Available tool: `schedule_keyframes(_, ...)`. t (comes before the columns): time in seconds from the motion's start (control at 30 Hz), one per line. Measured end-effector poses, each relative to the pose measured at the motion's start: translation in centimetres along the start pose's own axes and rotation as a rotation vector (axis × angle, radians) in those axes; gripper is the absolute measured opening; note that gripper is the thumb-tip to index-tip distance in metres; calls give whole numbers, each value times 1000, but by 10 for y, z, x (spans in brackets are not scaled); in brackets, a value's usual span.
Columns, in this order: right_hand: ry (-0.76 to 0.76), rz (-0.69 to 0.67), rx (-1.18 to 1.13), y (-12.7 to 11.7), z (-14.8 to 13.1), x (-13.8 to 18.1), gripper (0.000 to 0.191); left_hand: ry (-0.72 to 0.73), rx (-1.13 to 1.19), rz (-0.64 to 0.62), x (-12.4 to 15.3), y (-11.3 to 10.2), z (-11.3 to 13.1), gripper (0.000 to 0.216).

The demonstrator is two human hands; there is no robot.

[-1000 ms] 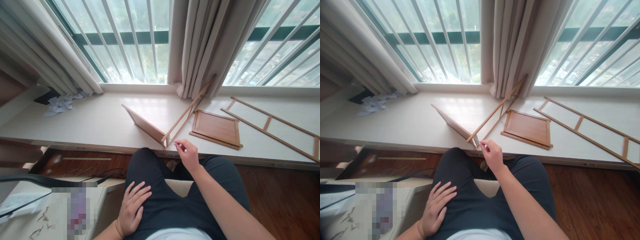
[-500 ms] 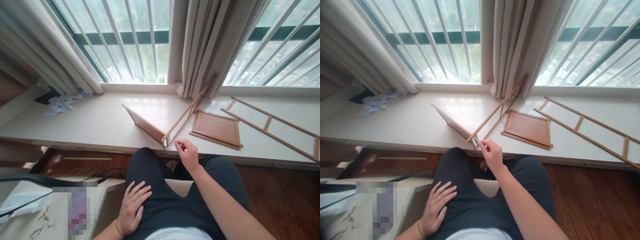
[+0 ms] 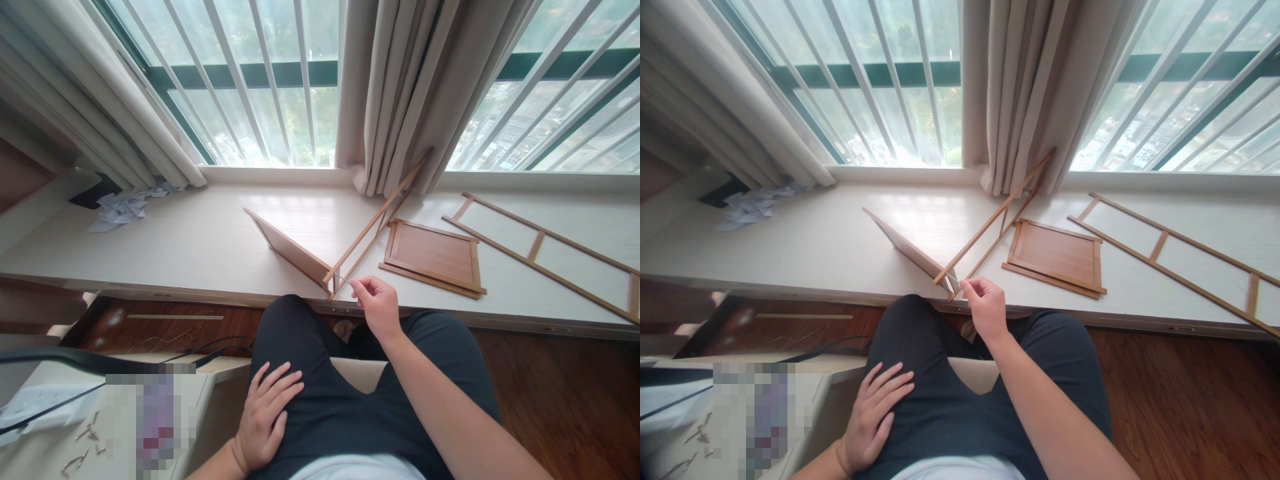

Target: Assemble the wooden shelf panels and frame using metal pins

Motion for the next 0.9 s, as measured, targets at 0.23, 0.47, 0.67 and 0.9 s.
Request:
schedule_keyframes(0.23, -12, -29, -21, 1, 2, 3, 37, 2, 0, -6, 0, 0, 0, 52)
schedule_keyframes(0.47, -113, -21, 58, -1, 9, 3, 31, 12, 4, -5, -3, -2, 1, 52)
schedule_keyframes(0.67, -269, -16, 205, -5, 7, 3, 23, 16, 0, -7, -3, -2, 1, 52)
schedule_keyframes(0.9, -367, -7, 297, -5, -4, 5, 21, 26, -14, -24, 0, 0, 0, 53)
Point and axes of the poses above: each hand's wrist, its own x-axis away from the middle knuckle, its own y-axis out of the palm, z = x × y, the point moved 2 cm from there along -x, towards the middle knuckle
